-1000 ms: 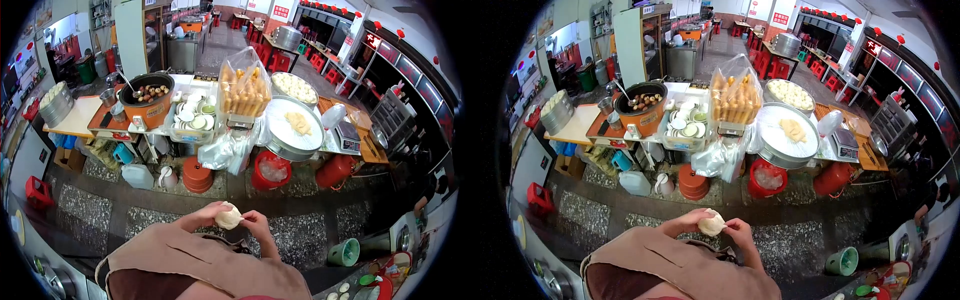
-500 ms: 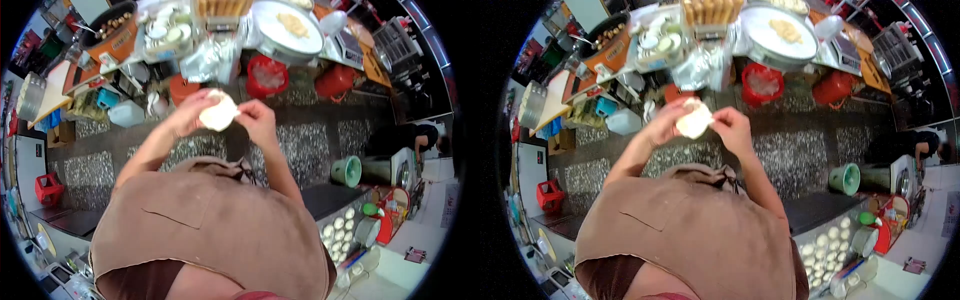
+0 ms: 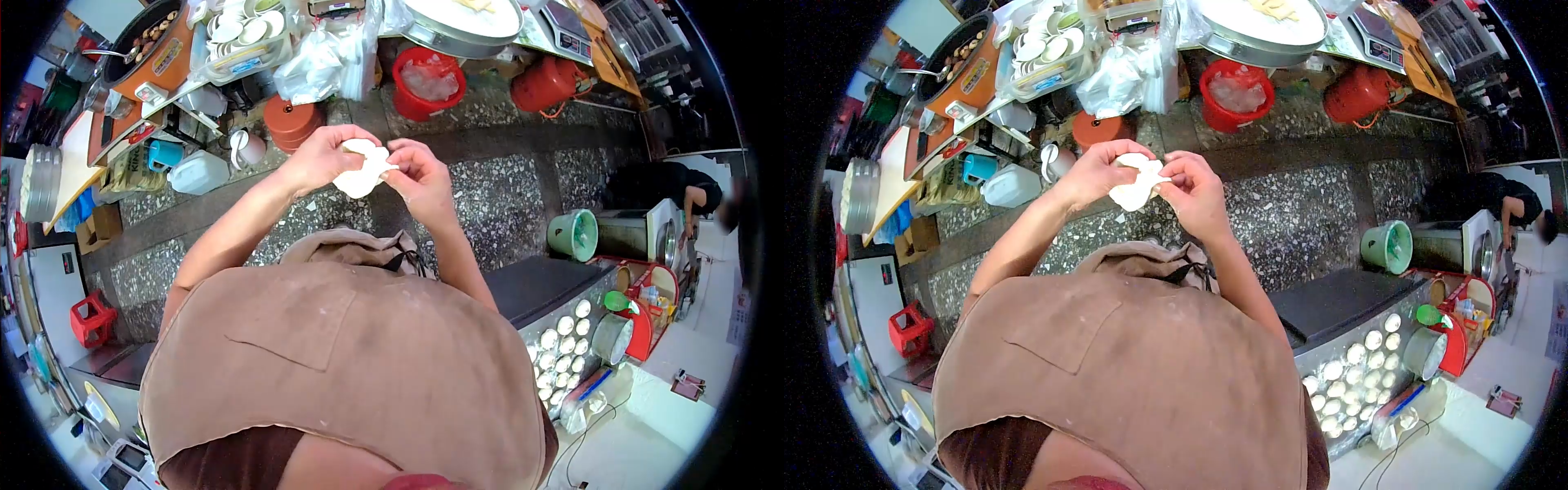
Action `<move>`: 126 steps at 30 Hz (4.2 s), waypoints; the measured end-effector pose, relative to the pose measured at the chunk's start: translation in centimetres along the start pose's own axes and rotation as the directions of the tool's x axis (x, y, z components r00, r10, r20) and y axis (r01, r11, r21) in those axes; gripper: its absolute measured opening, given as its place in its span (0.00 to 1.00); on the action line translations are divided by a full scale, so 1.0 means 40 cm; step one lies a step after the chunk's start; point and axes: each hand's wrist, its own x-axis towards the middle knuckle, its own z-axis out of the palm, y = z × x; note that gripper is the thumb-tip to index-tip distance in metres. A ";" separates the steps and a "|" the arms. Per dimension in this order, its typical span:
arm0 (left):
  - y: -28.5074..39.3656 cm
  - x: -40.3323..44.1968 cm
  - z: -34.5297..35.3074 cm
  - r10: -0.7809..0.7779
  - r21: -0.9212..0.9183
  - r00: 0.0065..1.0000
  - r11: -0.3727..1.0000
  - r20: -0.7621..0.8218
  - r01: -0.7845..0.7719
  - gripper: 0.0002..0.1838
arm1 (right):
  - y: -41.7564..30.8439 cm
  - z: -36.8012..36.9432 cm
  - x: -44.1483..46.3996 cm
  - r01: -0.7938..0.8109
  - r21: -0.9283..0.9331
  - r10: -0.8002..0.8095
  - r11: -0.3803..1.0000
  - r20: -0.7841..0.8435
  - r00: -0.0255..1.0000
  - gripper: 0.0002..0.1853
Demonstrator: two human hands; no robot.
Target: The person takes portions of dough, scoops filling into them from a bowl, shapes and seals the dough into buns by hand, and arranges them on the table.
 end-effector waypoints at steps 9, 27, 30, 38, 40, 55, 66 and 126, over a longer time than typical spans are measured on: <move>-0.002 0.058 -0.020 -0.167 0.241 0.982 0.960 0.086 0.142 0.18 | -0.016 0.022 -0.015 0.045 0.078 -0.036 0.996 -0.117 0.993 0.07; 0.014 0.035 -0.052 -0.347 0.042 0.915 0.937 0.205 0.346 0.29 | 0.032 0.017 -0.067 0.136 -0.217 -0.159 0.967 -0.091 0.983 0.04; -0.043 -0.012 0.008 -0.243 -0.372 0.965 0.890 0.098 0.262 0.29 | 0.057 0.023 -0.076 0.079 -0.086 -0.094 0.993 -0.186 0.978 0.04; -0.143 0.004 0.107 0.112 -0.026 0.932 0.991 -0.344 -0.129 0.19 | 0.038 0.047 -0.092 0.235 -0.349 -0.295 0.907 -0.130 0.946 0.07; -0.138 0.003 0.102 0.163 0.115 0.937 0.984 -0.308 -0.134 0.20 | 0.021 0.050 -0.086 0.219 -0.367 -0.288 0.904 -0.145 0.947 0.08; -0.195 0.032 0.057 0.258 0.202 0.918 0.958 -0.302 -0.203 0.17 | 0.061 0.034 -0.063 0.383 -0.468 -0.428 0.797 0.011 0.904 0.03; -0.118 0.012 0.049 0.336 0.598 0.919 0.787 -0.207 -0.153 0.22 | 0.053 0.058 -0.048 0.307 -0.312 -0.327 0.899 -0.014 0.945 0.11; -0.046 0.033 0.026 0.302 0.933 0.934 0.352 -0.188 0.074 0.43 | 0.053 0.054 0.079 0.476 -0.593 -0.343 0.650 0.329 0.880 0.07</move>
